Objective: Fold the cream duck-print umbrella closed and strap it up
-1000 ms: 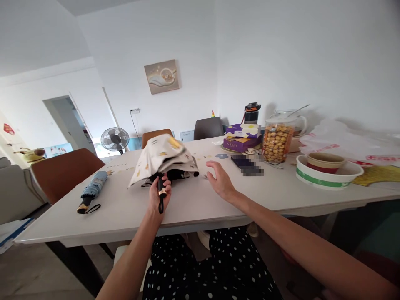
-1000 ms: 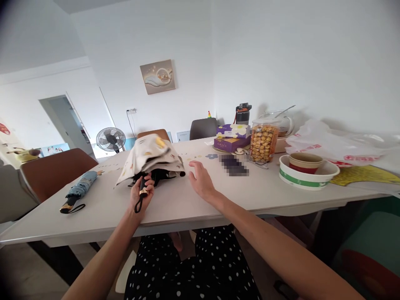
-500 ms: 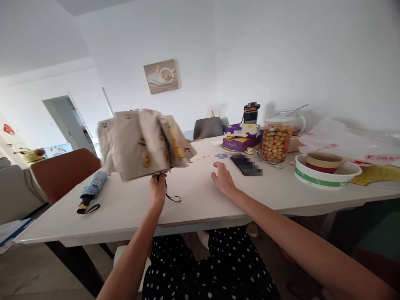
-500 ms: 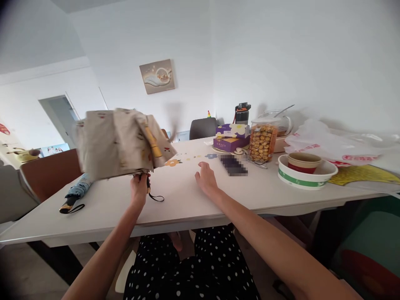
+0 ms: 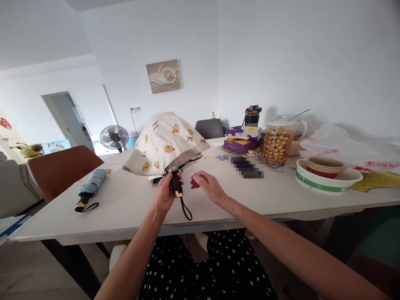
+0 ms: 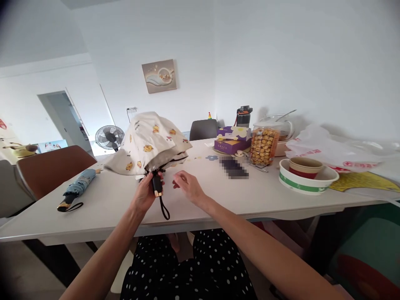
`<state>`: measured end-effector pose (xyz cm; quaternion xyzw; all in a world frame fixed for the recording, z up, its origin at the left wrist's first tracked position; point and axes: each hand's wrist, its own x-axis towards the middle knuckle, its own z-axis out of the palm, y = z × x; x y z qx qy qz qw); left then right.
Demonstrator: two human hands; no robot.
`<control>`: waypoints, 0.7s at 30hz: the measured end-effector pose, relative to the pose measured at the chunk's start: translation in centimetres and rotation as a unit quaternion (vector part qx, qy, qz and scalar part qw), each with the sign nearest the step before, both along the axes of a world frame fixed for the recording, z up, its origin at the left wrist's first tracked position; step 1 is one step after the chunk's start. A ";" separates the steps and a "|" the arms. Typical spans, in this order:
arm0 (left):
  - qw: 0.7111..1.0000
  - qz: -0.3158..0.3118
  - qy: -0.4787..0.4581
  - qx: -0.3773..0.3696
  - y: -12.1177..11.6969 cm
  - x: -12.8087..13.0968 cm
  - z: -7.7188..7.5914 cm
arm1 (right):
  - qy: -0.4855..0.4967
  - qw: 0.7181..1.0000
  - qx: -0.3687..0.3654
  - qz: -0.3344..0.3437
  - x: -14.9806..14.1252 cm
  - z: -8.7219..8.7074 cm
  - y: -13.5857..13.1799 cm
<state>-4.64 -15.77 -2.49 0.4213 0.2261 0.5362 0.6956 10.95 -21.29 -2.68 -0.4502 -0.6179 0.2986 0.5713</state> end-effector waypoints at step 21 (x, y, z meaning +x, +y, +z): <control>0.965 0.129 0.216 0.074 0.7 2.2 -2.5 | 0.140 0.971 -0.182 0.074 -4.0 -1.0 3.2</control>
